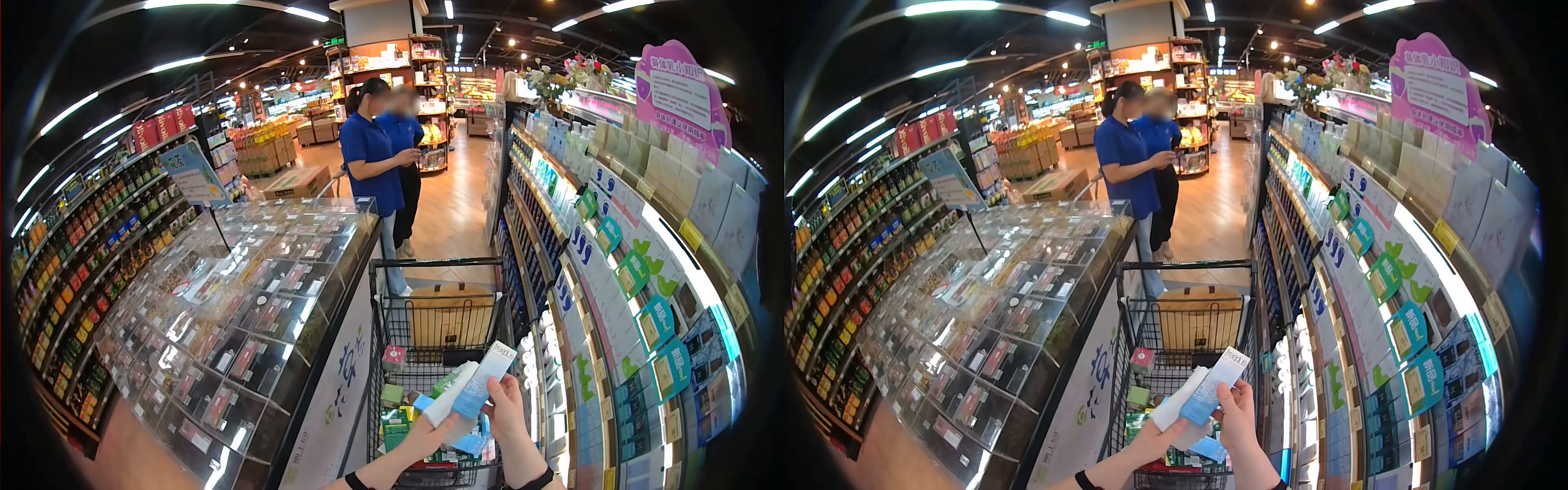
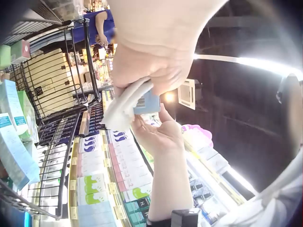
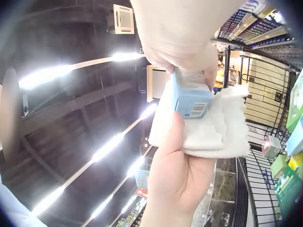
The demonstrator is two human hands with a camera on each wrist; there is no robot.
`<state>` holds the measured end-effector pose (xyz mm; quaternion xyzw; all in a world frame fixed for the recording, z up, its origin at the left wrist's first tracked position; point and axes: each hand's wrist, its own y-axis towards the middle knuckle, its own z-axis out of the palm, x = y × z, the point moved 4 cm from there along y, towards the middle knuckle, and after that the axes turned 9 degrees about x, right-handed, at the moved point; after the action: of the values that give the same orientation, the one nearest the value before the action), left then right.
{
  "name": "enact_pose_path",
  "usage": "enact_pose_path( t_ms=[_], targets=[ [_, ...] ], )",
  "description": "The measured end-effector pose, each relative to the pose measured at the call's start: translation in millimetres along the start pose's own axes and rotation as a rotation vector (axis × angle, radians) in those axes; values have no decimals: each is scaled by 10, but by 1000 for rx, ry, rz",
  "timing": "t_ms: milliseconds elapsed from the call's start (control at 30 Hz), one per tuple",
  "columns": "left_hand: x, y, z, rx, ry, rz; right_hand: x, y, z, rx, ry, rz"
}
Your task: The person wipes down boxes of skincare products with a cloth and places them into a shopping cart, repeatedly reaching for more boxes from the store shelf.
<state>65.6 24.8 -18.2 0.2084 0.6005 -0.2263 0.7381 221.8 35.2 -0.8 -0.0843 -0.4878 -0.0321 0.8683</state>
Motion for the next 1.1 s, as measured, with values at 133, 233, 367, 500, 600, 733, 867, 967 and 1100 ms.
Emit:
enact_pose_path(
  t_ms=[133,233,367,500,600,733,867,967,1100],
  targets=[
    [93,-11,-102,-79,-273,-85,22,-46,110,12,-47,-3],
    [183,19,-127,-187,-277,-109,31,-62,159,17,-106,-29],
    [74,31,-133,-202,-593,-150,61,-100,186,55,-145,-65],
    [47,20,-241,-90,-783,-217,121,-110,108,220,-19,-65],
    [104,28,-252,44,-855,-249,196,-158,115,320,-69,-79],
    [123,34,-212,85,-905,-271,190,-192,130,311,-144,-63],
    [45,16,-160,56,-862,-302,180,-208,124,341,-185,-164],
    [33,9,-138,29,-879,-351,136,-225,107,334,-205,-151],
    [44,0,-121,-5,-881,-361,87,-254,99,331,-286,-161]
  ],
)
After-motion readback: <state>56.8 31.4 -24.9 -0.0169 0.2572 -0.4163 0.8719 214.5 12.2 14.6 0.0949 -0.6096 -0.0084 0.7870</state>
